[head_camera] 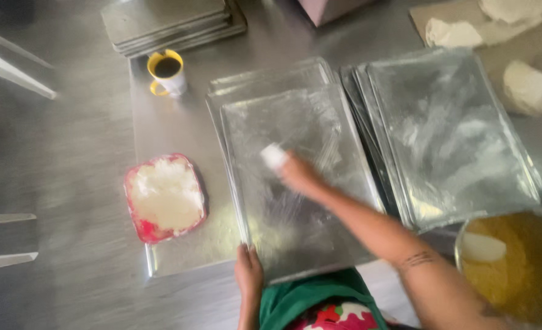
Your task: The person scoops a white substance from a red container and spreads it across the surface of metal baking trays. They handle the trays one at a time, applying the substance with a cloth, and stack the treated trays on a stainless steel table.
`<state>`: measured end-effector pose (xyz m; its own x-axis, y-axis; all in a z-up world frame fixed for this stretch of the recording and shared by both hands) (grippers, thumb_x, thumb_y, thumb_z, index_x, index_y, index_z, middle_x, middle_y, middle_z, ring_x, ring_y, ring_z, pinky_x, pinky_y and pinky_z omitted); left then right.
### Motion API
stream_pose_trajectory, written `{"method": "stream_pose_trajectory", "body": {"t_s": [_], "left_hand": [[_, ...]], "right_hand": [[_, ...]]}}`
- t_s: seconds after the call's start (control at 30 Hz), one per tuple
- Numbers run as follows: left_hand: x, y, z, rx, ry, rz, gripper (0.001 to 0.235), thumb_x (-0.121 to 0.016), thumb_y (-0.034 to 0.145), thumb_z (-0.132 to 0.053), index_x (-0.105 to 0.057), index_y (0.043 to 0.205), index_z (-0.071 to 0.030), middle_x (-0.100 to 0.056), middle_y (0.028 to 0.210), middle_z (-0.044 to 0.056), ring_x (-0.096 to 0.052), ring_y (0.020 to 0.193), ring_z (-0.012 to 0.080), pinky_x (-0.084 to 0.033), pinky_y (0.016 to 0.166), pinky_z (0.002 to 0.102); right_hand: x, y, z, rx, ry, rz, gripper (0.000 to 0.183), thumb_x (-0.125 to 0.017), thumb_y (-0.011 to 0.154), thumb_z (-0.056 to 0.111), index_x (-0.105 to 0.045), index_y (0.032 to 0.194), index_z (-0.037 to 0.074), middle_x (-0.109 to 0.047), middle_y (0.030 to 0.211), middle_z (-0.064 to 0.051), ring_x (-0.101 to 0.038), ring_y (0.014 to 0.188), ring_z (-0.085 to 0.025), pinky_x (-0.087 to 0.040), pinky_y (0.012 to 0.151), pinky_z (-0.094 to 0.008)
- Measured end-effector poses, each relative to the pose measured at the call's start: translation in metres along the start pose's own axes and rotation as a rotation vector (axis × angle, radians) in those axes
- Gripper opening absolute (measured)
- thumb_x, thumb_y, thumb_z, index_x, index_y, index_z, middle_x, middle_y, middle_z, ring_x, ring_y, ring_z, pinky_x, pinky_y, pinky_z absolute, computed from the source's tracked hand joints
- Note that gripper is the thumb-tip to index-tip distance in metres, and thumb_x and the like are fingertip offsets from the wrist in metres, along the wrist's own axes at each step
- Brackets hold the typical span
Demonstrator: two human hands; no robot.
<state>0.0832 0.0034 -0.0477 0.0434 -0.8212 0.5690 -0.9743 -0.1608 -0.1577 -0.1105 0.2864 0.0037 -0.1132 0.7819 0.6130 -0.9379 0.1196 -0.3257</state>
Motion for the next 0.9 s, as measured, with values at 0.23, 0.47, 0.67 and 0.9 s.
{"method": "stream_pose_trajectory", "body": {"t_s": [0.23,0.47,0.67,0.9], "left_hand": [[-0.011,-0.013,0.009,0.082,-0.028,0.022,0.027,-0.058,0.099,-0.026,-0.060,0.115,-0.004,-0.070,0.083,0.025,-0.066,0.075,0.0463,-0.050,0.063,0.051],[0.003,-0.012,0.004,0.097,-0.131,0.181,0.024,-0.059,0.105,-0.021,-0.062,0.120,-0.002,-0.066,0.087,0.023,-0.063,0.079,0.0373,-0.053,0.071,0.045],[0.012,-0.048,-0.063,0.399,-0.897,0.770,0.051,-0.065,0.079,-0.004,-0.057,0.128,0.007,-0.071,0.109,0.019,-0.071,0.097,0.0300,-0.057,0.084,0.044],[-0.035,-0.050,-0.196,0.256,-0.864,0.820,0.051,-0.066,0.079,-0.005,-0.057,0.128,0.009,-0.073,0.109,0.022,-0.072,0.098,0.0324,-0.058,0.085,0.043]], "right_hand": [[0.106,-0.001,-0.076,-0.211,-0.697,-0.752,0.017,-0.053,0.107,0.018,-0.065,0.101,0.007,-0.071,0.093,-0.014,-0.070,0.085,-0.032,-0.054,0.073,-0.048],[-0.061,-0.180,0.038,0.184,-0.300,-0.140,0.023,-0.064,0.095,0.028,-0.063,0.097,0.004,-0.070,0.090,-0.018,-0.066,0.081,-0.038,-0.051,0.070,-0.051],[0.095,-0.237,-0.064,-0.005,0.411,-0.142,0.042,-0.059,0.102,0.039,-0.064,0.121,0.001,-0.064,0.082,-0.005,-0.058,0.068,-0.015,-0.049,0.058,-0.033],[0.280,-0.379,-0.206,-0.011,0.633,-0.850,0.050,-0.057,0.103,0.032,-0.053,0.142,0.001,-0.065,0.122,-0.009,-0.061,0.106,-0.020,-0.049,0.092,-0.034]]}}
Point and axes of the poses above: each hand's wrist, its own y-axis towards the middle knuckle, its own x-axis out of the back of the hand, z = x × y, the point moved 7 cm from there along y, towards the middle knuckle
